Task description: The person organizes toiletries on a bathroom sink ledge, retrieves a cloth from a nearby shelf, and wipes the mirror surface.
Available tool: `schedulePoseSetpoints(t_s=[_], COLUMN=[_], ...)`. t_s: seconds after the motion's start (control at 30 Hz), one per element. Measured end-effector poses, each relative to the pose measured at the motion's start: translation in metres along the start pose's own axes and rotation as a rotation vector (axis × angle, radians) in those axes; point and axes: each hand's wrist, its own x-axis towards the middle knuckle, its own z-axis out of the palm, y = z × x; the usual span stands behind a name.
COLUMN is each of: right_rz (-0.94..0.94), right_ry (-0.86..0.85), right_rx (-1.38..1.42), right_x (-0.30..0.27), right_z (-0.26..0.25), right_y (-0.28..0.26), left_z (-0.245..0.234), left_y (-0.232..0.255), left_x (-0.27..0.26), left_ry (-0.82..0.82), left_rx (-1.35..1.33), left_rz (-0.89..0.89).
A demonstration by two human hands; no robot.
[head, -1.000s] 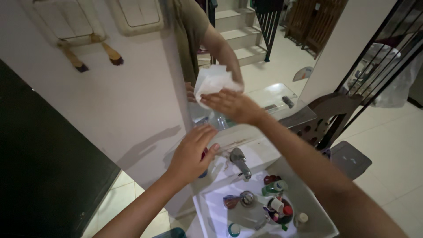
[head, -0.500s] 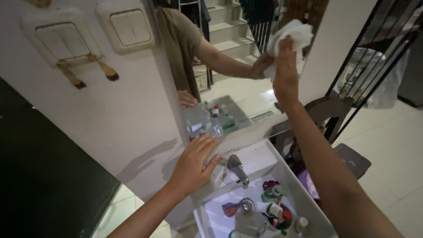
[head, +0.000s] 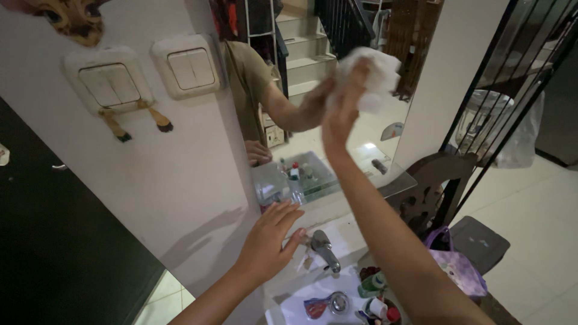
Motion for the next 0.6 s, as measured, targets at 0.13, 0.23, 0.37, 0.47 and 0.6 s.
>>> schedulePoseSetpoints(t_s=[0.13, 0.23, 0.37, 0.47, 0.6], right_rz=[-0.335, -0.615, -0.798, -1.038, -1.019], right_ry=[-0.168, -0.328, -0.601, -0.718, -0.714], right_rx=[-0.132, -0.266, -0.406, -0.731, -0.465], right_x=[-0.025, -0.033, -0.022, 0.013, 0.06], right_z=[0.029, 0.032, 0.02, 0.007, -0.023], right_y=[-0.04, -0.056, -0.052, -0.042, -0.03], left_z=[0.001, 0.002, 0.007, 0.008, 0.005], left_y=[0.0, -0.001, -0.003, -0.004, -0.003], left_x=[0.001, 0.001, 0.006, 0.011, 0.021], left_ry=[-0.011, -0.026, -0.008, -0.01, -0.015], left_rx=[0.01, 0.021, 0.01, 0.036, 0.034], left_rz=[0.014, 0.01, 0.034, 0.07, 0.078])
